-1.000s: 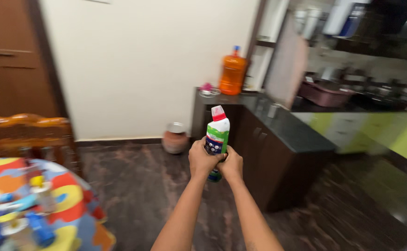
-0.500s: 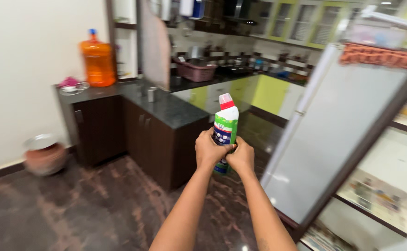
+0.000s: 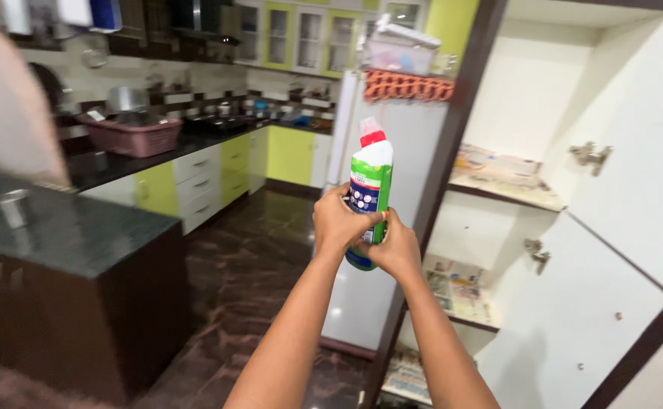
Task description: The person picks up various bottles and tubes from a dining table and places them into a wall cabinet. They handle multiple items one by one, including blue, green, red, and white bottles, arranging them on shelves inside the cabinet.
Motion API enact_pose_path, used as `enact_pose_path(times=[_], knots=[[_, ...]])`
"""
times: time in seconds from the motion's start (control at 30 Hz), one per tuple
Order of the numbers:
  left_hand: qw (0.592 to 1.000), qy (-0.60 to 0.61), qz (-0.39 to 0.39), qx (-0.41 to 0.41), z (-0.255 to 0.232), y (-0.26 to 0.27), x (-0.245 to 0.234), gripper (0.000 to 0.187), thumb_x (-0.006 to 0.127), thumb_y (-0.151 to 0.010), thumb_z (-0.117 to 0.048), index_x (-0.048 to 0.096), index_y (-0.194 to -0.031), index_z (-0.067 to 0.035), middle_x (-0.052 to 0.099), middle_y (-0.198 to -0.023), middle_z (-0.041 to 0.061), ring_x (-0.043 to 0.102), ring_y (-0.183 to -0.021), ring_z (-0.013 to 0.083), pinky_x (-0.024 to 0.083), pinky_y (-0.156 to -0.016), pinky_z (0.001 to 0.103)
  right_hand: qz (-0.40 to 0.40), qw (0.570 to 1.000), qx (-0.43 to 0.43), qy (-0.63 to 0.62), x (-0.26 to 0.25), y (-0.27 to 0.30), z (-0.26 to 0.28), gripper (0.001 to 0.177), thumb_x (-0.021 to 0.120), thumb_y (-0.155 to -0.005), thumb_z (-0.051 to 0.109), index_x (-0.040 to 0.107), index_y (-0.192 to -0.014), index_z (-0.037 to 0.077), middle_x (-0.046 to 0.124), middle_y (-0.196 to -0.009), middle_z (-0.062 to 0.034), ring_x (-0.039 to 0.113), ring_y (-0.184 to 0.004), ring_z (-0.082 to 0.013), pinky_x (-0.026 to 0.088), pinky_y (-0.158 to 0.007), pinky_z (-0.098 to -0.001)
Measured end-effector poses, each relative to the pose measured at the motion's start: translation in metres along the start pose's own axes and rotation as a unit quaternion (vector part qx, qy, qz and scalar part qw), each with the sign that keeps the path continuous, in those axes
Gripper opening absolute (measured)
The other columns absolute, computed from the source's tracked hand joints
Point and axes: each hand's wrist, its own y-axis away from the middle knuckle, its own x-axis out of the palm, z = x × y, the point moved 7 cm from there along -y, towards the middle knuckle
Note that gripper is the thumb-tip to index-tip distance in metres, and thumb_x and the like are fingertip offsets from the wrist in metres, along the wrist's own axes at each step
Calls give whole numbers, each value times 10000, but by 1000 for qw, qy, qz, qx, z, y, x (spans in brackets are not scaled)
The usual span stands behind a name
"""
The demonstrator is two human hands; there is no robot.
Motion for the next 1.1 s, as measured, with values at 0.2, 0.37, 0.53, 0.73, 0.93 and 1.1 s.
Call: enact_pose_path(times=[0.2,0.37,0.53,0.73,0.93,1.1], knots=[[994,37,71,79,-34,-47,98,600,934,-527,-287,778,-1076,-99,799,-869,94,784,-760,221,611,-753,358,-81,996,25,36,-70,-37,-60,669,915,-608,379,646,-1136,69,769,-864,-134,757,-812,-330,586,-709,-423],[969,98,97,203,-58,-77,189,705,886,-662,-322,678,-1272,-36,767,-1064,184,765,-956,287,594,-857,374,-158,982,49,86,-129,-75,-112,571,900,-615,360,673,-1035,45,758,-831,-146,765,-772,-318,589,-700,-425],[958,94,100,250,-53,-105,281,720,799,-822,-343,575,-1361,79,656,-1297,289,653,-1211,388,511,-1042,424,-212,964,66,143,-179,-118,-164,507,856,-697,350,696,-1070,48,764,-868,-163,753,-808,-340,589,-737,-436],[960,20,149,235,-5,-124,367,619,667,-930,-328,552,-1398,61,597,-1377,277,547,-1314,412,416,-1110,464,-228,948,122,184,-220,-165,-226,607,919,-625,396,685,-1063,48,773,-888,-164,764,-828,-336,596,-763,-430],[928,-178,152,290,31,-142,424,679,522,-997,-467,494,-1442,45,512,-1492,229,403,-1453,355,276,-1208,469,-241,934,142,222,-224,-200,-293,613,942,-627,359,676,-1082,45,768,-947,-172,742,-884,-362,577,-813,-468],[879,-352,225,232,58,-150,445,937,293,-983,-706,272,-1552,38,253,-1634,212,164,-1540,303,102,-1244,452,-222,924,194,242,-212,-221,-340,639,941,-658,329,630,-1133,36,745,-1003,-207,718,-948,-402,562,-848,-490]])
